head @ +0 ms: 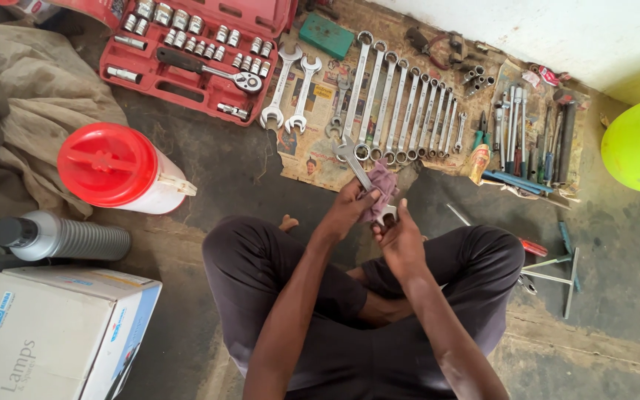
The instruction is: Cleaning and organizing a set of open-end and combination wrenches by wiping them with a rag and arranging them on a newspaper.
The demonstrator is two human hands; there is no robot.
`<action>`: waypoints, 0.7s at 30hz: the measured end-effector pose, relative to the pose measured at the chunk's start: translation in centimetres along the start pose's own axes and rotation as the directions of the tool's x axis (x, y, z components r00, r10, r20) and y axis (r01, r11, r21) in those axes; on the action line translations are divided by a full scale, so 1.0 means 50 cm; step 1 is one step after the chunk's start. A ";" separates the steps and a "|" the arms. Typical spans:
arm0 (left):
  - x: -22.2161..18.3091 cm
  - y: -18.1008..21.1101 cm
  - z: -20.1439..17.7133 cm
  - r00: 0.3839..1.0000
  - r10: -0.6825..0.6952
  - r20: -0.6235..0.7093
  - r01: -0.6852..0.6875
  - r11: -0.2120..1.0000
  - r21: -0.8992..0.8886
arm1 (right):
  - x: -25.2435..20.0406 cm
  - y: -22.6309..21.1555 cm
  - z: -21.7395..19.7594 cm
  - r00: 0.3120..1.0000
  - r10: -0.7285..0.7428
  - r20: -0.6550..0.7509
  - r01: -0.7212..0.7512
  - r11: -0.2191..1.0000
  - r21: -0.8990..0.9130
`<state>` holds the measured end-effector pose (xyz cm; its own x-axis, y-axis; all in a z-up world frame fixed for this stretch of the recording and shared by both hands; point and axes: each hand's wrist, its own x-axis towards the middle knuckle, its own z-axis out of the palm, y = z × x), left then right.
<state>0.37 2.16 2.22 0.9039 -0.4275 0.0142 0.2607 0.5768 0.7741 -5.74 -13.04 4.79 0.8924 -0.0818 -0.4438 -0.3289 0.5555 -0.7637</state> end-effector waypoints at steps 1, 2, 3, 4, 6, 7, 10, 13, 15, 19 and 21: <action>-0.004 0.017 0.003 1.000 -0.001 -0.001 0.001 1.000 -0.002 | -0.011 -0.013 0.013 1.000 0.001 -0.002 -0.001 1.000 -0.001; -0.009 0.034 0.005 1.000 -0.017 0.010 0.017 1.000 -0.017 | -0.021 -0.026 0.026 0.996 0.081 0.032 -0.082 0.995 0.057; -0.013 0.052 0.006 0.999 -0.032 0.021 0.033 0.999 -0.031 | -0.030 -0.038 0.040 0.985 0.158 0.071 -0.165 0.980 0.111; -0.014 0.057 0.008 0.999 -0.033 0.019 0.034 0.999 -0.032 | -0.034 -0.041 0.039 0.985 0.160 0.070 -0.167 0.980 0.111; -0.014 0.069 0.011 0.992 0.052 0.113 -0.042 0.995 -0.090 | -0.039 -0.049 0.038 0.971 0.199 0.129 -0.222 0.954 0.201; -0.010 0.058 0.006 0.992 0.055 0.110 -0.045 0.995 -0.092 | -0.037 -0.050 0.035 0.971 0.202 0.130 -0.225 0.954 0.198; 0.001 0.022 -0.009 0.998 -0.012 0.064 0.016 0.998 -0.062 | -0.038 -0.054 0.031 0.958 0.194 0.213 -0.247 0.932 0.264; 0.000 0.004 -0.022 1.000 -0.003 0.026 0.004 0.998 -0.062 | -0.046 -0.057 0.043 0.945 0.201 0.259 -0.265 0.934 0.241; -0.002 0.013 -0.025 0.996 0.071 -0.059 -0.074 0.996 -0.041 | -0.055 -0.061 0.055 0.923 0.254 0.291 -0.312 0.934 0.175; 0.002 0.069 -0.020 0.974 0.126 -0.190 -0.164 0.965 -0.205 | -0.055 -0.048 0.036 0.884 0.325 0.335 -0.378 0.919 0.108; 0.011 0.061 -0.026 0.945 0.067 -0.319 -0.142 0.966 -0.218 | -0.048 -0.041 0.026 0.851 0.364 0.379 -0.404 0.914 0.028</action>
<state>2.10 4.58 3.79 0.9801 -0.1436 -0.1371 0.1977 0.7694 0.6074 -6.82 -12.91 8.04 0.7565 0.4465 -0.4779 -0.6526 0.5640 -0.5061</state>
